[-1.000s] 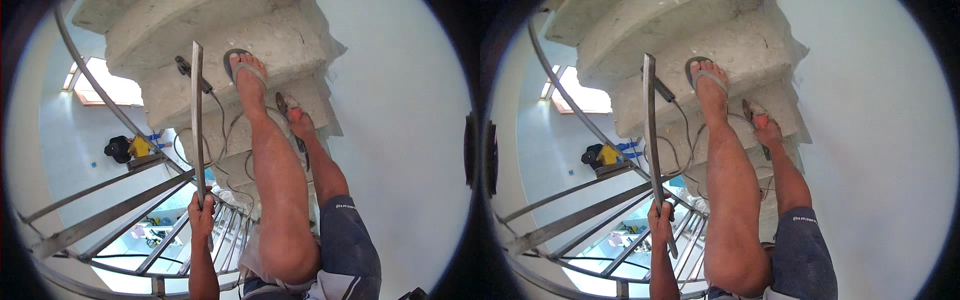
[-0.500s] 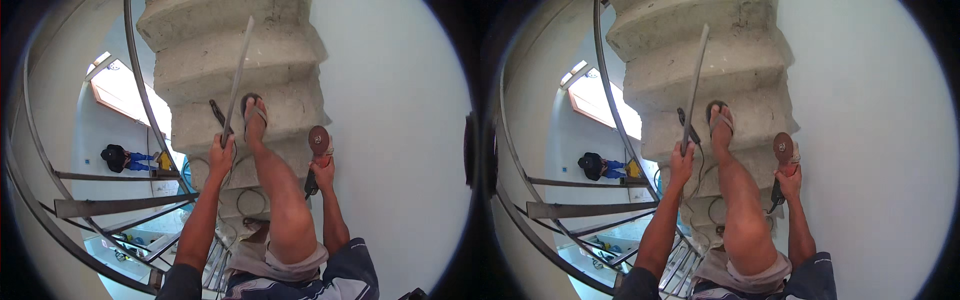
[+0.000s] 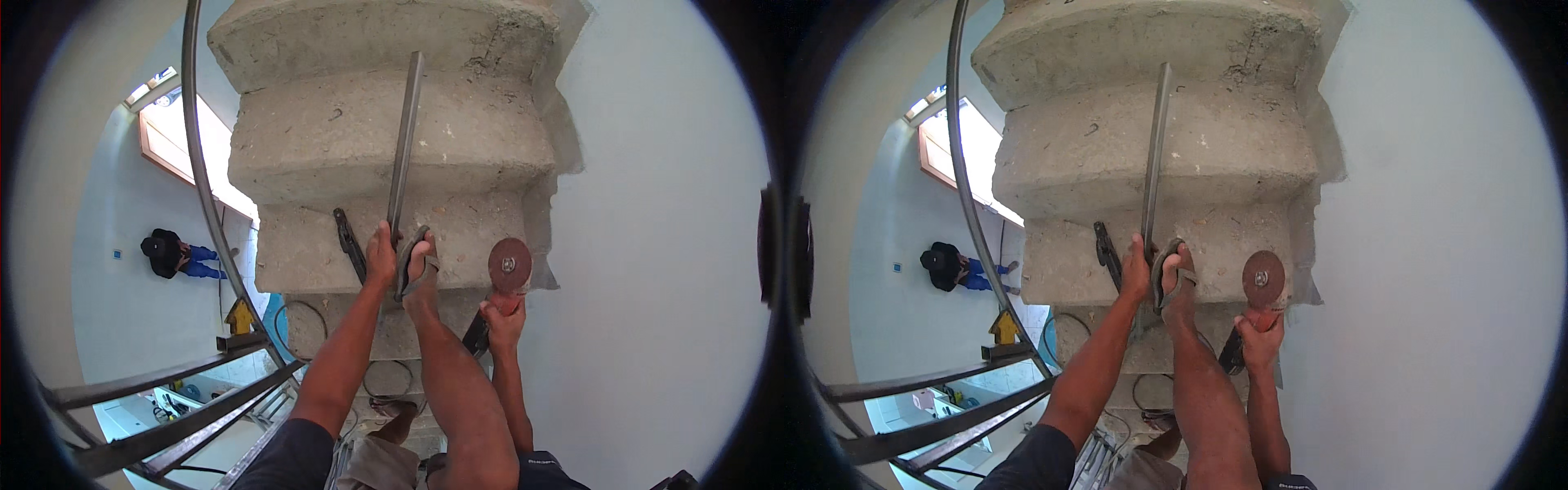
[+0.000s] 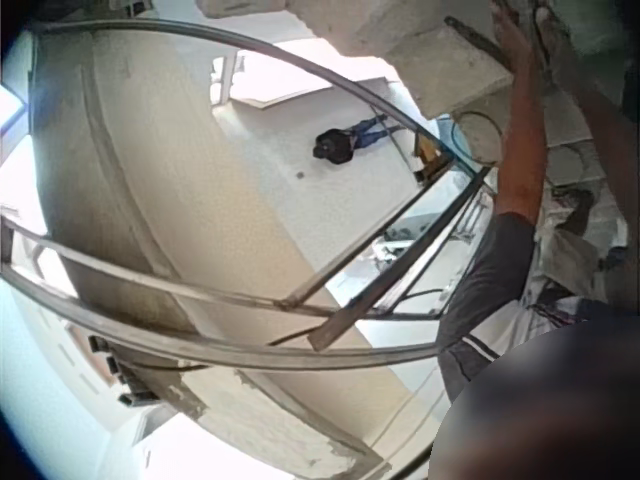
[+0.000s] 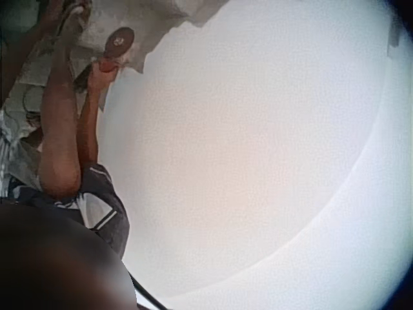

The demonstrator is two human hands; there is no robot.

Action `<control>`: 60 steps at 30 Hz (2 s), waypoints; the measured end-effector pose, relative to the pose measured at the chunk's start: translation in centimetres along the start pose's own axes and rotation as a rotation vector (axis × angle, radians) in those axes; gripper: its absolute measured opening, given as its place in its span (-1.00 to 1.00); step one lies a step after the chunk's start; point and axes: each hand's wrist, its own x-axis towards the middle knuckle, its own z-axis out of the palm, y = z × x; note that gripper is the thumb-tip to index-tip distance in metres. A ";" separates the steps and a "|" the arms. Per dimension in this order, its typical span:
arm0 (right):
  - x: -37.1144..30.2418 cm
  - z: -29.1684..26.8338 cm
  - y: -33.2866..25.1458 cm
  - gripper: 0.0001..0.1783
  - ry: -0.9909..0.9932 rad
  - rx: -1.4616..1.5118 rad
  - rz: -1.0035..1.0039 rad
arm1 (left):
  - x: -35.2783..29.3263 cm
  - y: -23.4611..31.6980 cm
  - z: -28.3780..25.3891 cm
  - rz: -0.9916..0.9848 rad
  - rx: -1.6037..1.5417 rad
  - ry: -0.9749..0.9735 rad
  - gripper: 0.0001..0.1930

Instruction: Using an angle grinder to cut a metal railing on a concrete staircase.

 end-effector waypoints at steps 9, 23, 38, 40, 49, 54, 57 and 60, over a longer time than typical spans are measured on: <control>-1.1 -1.2 1.7 -0.40 -0.008 -0.083 0.026 | -1.4 -4.1 -0.4 -0.183 -0.345 -0.119 -0.42; 0.3 4.5 -2.3 -0.45 -0.010 -0.002 0.032 | -3.5 1.0 -4.2 -0.422 -0.863 -0.188 -0.34; 5.6 6.7 -15.7 -0.35 -0.268 0.089 0.033 | -10.8 14.5 6.9 -0.191 -0.256 -0.636 -0.41; 6.0 7.8 -15.7 -0.38 -0.242 -0.008 0.079 | -10.1 14.3 7.4 -0.449 -0.416 -0.646 -0.37; 7.7 7.5 -12.4 -0.50 -0.182 0.447 -0.060 | -7.7 15.4 8.7 -0.303 -0.111 -0.584 -0.23; 6.6 8.7 -12.0 -0.48 -0.249 0.640 0.005 | -7.5 13.7 8.0 -0.251 -0.025 -0.498 -0.23; 7.0 8.9 -14.5 -0.49 -0.321 0.661 0.048 | -6.8 14.6 8.3 -0.242 -0.064 -0.503 -0.27; 8.1 8.3 -14.1 -0.52 -0.355 0.693 0.083 | -6.0 13.9 9.1 -0.239 -0.176 -0.514 -0.31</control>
